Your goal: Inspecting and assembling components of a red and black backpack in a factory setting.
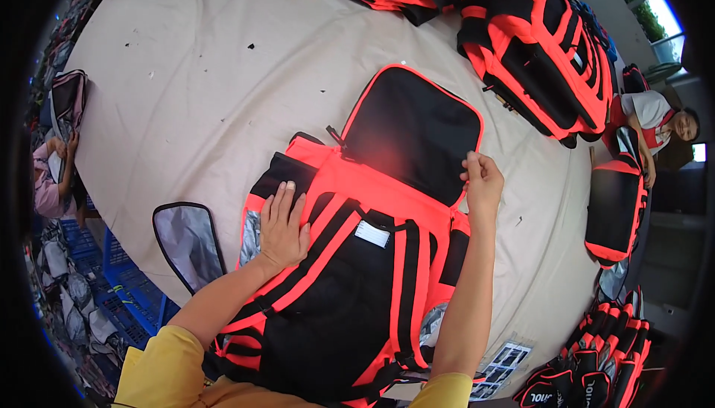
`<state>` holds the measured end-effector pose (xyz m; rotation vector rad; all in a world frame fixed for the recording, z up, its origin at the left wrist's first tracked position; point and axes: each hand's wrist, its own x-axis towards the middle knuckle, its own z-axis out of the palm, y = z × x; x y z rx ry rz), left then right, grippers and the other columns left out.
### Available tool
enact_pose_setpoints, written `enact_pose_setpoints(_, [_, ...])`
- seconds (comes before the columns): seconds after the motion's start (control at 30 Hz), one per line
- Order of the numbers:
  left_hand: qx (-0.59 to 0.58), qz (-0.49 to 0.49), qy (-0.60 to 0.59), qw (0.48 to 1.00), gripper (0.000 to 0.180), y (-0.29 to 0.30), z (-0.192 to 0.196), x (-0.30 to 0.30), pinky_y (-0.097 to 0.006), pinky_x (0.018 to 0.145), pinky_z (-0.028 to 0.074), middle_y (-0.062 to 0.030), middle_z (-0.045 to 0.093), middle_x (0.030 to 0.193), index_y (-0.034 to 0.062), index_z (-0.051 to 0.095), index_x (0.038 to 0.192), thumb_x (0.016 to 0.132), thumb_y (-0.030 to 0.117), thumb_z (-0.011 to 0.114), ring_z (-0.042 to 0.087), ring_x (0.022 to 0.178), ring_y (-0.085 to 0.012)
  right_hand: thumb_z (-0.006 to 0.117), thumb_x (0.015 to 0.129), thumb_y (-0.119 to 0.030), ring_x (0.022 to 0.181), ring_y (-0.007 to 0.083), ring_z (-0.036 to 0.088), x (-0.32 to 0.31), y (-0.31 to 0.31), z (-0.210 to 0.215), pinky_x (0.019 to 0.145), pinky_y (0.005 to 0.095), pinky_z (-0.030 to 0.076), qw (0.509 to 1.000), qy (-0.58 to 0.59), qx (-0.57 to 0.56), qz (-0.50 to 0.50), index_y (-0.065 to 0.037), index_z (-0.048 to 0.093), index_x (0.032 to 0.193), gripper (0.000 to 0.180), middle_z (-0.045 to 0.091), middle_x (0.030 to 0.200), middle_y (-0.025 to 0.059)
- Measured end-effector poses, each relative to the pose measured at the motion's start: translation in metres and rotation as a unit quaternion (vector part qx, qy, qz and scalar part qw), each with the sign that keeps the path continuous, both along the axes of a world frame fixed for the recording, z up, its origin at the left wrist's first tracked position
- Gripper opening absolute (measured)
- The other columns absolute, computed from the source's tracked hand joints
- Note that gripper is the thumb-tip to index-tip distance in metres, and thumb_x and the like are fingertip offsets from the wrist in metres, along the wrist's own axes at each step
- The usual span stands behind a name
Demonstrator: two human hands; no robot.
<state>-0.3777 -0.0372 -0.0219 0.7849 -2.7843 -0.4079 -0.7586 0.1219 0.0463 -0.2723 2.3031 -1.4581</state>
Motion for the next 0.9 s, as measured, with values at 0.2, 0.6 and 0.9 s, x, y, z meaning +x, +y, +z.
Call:
enact_pose_setpoints(0.2, [-0.001,0.004,-0.007,1.000,0.069,0.001,0.000,-0.001,-0.055,0.128,0.020,-0.0276,0.039,0.166,-0.0015,0.051,0.153,0.093,0.030,0.062,0.031,0.159,-0.0410,0.067,0.108,-0.027,0.075,0.0064,0.062,0.001,0.025,-0.017,0.062,0.0232,0.048,0.998,-0.033,-0.007,-0.047,-0.002,0.074,0.116,0.027,0.074,0.098,0.0026])
enact_pose_setpoints(0.6, [0.002,0.000,-0.011,1.000,0.068,0.001,0.004,-0.002,-0.055,0.128,0.020,-0.0284,0.040,0.165,-0.0025,0.052,0.152,0.093,0.030,0.062,0.031,0.158,-0.0418,0.069,0.107,-0.026,0.073,0.0062,0.062,0.008,0.021,-0.023,0.058,0.0229,0.048,0.998,-0.034,-0.018,-0.043,0.001,0.073,0.115,0.029,0.073,0.098,0.0037])
enact_pose_setpoints(0.9, [0.002,-0.020,0.007,1.000,0.072,0.004,0.004,-0.011,-0.060,0.125,0.026,-0.0298,0.038,0.165,-0.0045,0.050,0.152,0.090,0.027,0.067,0.032,0.158,-0.0452,0.066,0.108,-0.028,0.077,0.0099,0.068,-0.013,0.044,-0.035,0.058,0.0260,0.052,0.995,-0.005,0.021,-0.099,-0.001,0.067,0.132,0.036,0.073,0.104,0.0052])
